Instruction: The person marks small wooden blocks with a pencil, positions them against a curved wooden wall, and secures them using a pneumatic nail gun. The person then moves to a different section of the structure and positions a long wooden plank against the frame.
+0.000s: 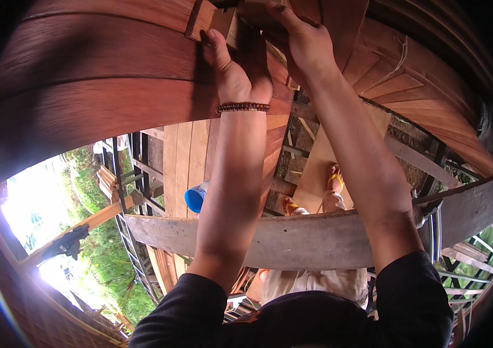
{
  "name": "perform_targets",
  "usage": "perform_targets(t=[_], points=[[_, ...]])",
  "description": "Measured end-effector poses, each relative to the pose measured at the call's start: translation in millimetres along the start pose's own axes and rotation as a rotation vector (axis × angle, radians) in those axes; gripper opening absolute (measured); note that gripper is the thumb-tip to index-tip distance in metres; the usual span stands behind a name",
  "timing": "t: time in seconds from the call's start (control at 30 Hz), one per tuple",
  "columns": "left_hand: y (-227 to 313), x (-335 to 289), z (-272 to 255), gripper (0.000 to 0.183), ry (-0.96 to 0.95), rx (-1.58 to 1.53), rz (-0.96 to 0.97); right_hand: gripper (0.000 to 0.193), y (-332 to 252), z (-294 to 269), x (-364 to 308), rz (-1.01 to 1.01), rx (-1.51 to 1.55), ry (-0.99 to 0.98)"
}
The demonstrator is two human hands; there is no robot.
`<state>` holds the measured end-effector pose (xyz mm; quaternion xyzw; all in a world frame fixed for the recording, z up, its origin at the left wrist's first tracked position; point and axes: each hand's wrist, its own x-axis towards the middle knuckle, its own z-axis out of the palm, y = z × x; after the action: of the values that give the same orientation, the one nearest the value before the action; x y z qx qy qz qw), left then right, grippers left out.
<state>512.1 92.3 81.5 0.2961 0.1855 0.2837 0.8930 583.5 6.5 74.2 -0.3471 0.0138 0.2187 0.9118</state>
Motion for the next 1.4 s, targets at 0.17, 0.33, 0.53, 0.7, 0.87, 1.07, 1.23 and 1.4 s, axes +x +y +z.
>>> perform_targets(t=[0.17,0.33,0.53,0.7,0.87,1.07,1.23,1.4], points=[[-1.1,1.0,-1.4,0.083,-0.027,0.016,-0.022,0.040,4.3,-2.3,3.1,-0.010,-0.007,0.029],[-1.9,2.7,-0.2,0.081,0.034,0.009,-0.014,0.039,5.0,-3.9,3.2,-0.016,0.011,-0.015],[-3.0,3.0,2.4,0.082,0.003,0.019,0.053,0.043,6.9,-1.1,3.3,-0.010,-0.017,0.067],[0.8,1.1,4.9,0.068,0.034,0.007,-0.005,0.046,6.4,-0.8,3.3,0.027,-0.011,0.083],[1.4,-1.9,9.1,0.065,0.078,0.052,0.041,0.048,4.5,-0.2,2.2,0.036,-0.005,0.081],[0.9,-5.2,14.4,0.068,0.098,0.067,0.059,0.050,-1.4,-0.3,-1.9,0.016,-0.005,0.039],[2.7,-6.2,15.8,0.067,0.124,0.048,0.022,0.048,-2.8,2.2,-2.3,0.014,-0.041,0.078],[1.7,-7.6,16.6,0.069,0.090,0.081,0.046,0.046,-2.1,2.0,-1.1,0.032,-0.025,0.064]])
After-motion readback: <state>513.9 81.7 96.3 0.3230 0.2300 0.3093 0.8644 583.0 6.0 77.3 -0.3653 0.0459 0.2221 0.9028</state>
